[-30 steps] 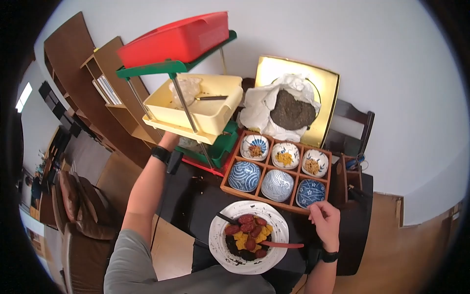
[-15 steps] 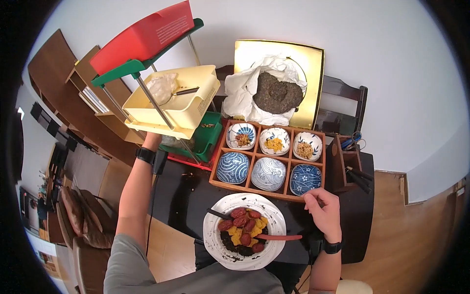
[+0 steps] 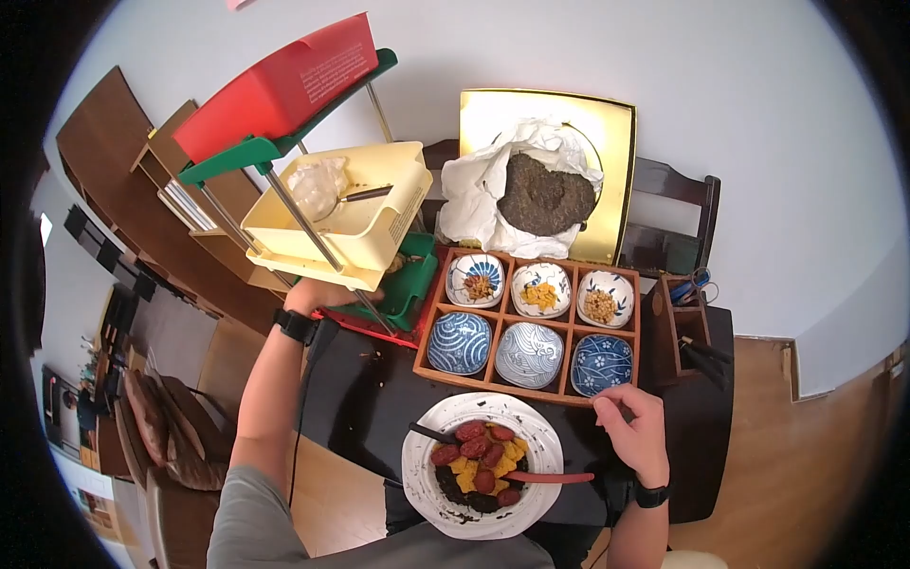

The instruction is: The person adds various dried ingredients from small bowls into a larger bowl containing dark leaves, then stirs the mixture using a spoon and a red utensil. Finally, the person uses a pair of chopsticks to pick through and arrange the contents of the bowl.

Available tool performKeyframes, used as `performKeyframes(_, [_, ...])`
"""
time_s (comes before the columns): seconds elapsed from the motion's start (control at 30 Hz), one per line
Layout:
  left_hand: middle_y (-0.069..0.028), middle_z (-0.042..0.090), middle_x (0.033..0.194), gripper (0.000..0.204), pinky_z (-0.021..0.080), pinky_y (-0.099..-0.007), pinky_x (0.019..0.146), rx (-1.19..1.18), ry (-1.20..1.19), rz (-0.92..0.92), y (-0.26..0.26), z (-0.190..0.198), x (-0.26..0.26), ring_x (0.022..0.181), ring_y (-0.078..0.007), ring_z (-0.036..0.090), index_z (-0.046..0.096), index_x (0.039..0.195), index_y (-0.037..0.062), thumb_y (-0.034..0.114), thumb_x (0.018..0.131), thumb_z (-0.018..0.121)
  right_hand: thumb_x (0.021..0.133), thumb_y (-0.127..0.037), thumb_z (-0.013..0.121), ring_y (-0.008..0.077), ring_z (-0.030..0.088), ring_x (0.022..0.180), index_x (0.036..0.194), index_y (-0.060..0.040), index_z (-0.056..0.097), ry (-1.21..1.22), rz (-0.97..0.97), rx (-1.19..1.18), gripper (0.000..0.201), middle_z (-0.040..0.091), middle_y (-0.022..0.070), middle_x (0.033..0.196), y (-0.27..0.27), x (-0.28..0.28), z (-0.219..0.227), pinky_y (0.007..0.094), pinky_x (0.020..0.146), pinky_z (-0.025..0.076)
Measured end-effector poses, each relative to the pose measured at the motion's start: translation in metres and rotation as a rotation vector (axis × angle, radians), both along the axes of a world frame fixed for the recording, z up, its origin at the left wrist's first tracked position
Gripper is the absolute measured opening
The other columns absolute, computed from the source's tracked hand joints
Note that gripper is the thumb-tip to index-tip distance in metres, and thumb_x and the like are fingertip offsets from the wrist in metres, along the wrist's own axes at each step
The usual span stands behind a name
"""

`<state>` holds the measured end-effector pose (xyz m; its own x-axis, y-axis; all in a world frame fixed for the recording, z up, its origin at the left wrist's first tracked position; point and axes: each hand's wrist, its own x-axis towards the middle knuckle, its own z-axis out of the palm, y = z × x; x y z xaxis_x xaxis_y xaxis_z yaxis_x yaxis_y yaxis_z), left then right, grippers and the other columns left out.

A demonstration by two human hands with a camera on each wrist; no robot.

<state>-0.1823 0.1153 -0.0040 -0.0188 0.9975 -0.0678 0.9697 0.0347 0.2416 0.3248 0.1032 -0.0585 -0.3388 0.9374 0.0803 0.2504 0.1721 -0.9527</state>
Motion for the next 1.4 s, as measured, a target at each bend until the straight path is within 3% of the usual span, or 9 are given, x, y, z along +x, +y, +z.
performKeyframes(0.1, [-0.0108,0.069,0.124,0.05,0.047,-0.0442,0.101,0.122,0.148,-0.112,0.003,-0.035,-0.025,0.118,-0.035,0.061,0.069,0.12,0.0161,0.043,0.079,0.078,0.093,-0.014,0.07,0.0098,0.063,0.064,0.091,0.0027,0.071,-0.013,-0.002,0.003,0.017,0.067,0.0052,0.073,0.0,0.0,0.001,0.0241,0.059,0.048])
performKeyframes(0.2, [-0.0116,0.069,0.124,0.044,0.048,-0.0438,0.101,0.025,0.142,-0.049,0.01,-0.036,-0.036,0.117,-0.0363,0.061,0.07,0.119,0.0145,0.038,0.082,0.075,0.093,-0.013,0.07,0.01,0.064,0.064,0.09,0.0029,0.071,0.001,-0.003,0.027,0.017,0.068,0.0057,0.074,0.0,0.0,0.001,0.0243,0.06,0.048])
performKeyframes(0.43, [-0.0125,0.069,0.124,0.041,0.048,-0.0432,0.101,0.363,0.109,0.176,0.014,-0.058,-0.107,0.117,-0.0355,0.061,0.07,0.118,0.0136,0.035,0.084,0.073,0.092,-0.012,0.07,0.0108,0.064,0.064,0.09,0.0032,0.071,-0.01,-0.014,0.022,0.015,0.068,0.0066,0.074,-0.001,0.002,0.003,0.0244,0.06,0.047])
performKeyframes(0.6, [-0.0132,0.069,0.124,0.039,0.048,-0.0427,0.101,0.418,0.116,0.234,0.01,-0.063,-0.12,0.117,-0.0349,0.062,0.07,0.118,0.013,0.032,0.085,0.072,0.092,-0.011,0.07,0.0112,0.064,0.064,0.09,0.0031,0.071,-0.009,0.001,0.039,0.014,0.068,0.0067,0.074,0.0,0.002,-0.001,0.0247,0.06,0.047])
performKeyframes(0.97, [-0.015,0.07,0.124,0.035,0.049,-0.0411,0.1,0.107,0.058,-0.018,0.012,-0.053,-0.063,0.117,-0.0331,0.063,0.07,0.118,0.0108,0.029,0.088,0.07,0.091,-0.009,0.07,0.0108,0.064,0.064,0.09,0.0031,0.07,-0.009,-0.015,0.018,0.012,0.067,0.0063,0.073,0.002,0.0,0.001,0.0249,0.06,0.048])
performKeyframes(1.13, [-0.0165,0.068,0.127,0.044,0.048,-0.0402,0.102,0.042,-0.198,0.13,-0.011,-0.003,-0.017,0.118,-0.0341,0.062,0.066,0.128,0.0074,0.029,0.09,0.07,0.091,-0.01,0.07,0.0105,0.063,0.065,0.091,0.0029,0.07,-0.003,-0.017,0.03,0.013,0.067,0.0056,0.073,0.001,0.002,0.005,0.0249,0.06,0.048])
performKeyframes(1.23, [-0.0195,0.063,0.133,0.047,0.045,-0.0424,0.106,0.292,-0.147,0.071,-0.033,-0.003,-0.009,0.124,-0.0373,0.057,0.063,0.131,0.0056,0.028,0.091,0.07,0.091,-0.011,0.071,0.0103,0.062,0.065,0.092,0.0024,0.071,-0.005,-0.012,0.048,0.013,0.067,0.0056,0.073,0.001,0.003,0.003,0.0249,0.06,0.048])
performKeyframes(1.27, [-0.0228,0.059,0.137,0.049,0.042,-0.0449,0.108,0.314,-0.058,0.079,-0.042,0.004,0.0,0.129,-0.0414,0.052,0.06,0.134,0.0037,0.027,0.092,0.07,0.091,-0.011,0.071,0.0102,0.062,0.065,0.092,0.0022,0.071,-0.006,-0.007,0.051,0.013,0.067,0.0058,0.074,0.001,0.003,0.003,0.0249,0.06,0.048])
performKeyframes(1.4, [-0.0239,0.057,0.135,0.048,0.042,-0.0455,0.108,0.358,-0.076,0.147,-0.068,0.013,0.018,0.127,-0.0441,0.052,0.057,0.136,0.0013,0.02,0.093,0.068,0.091,-0.013,0.072,0.0098,0.061,0.064,0.093,0.0019,0.071,-0.018,-0.007,0.086,0.015,0.068,0.0063,0.075,0.001,0.003,-0.001,0.0252,0.06,0.047])
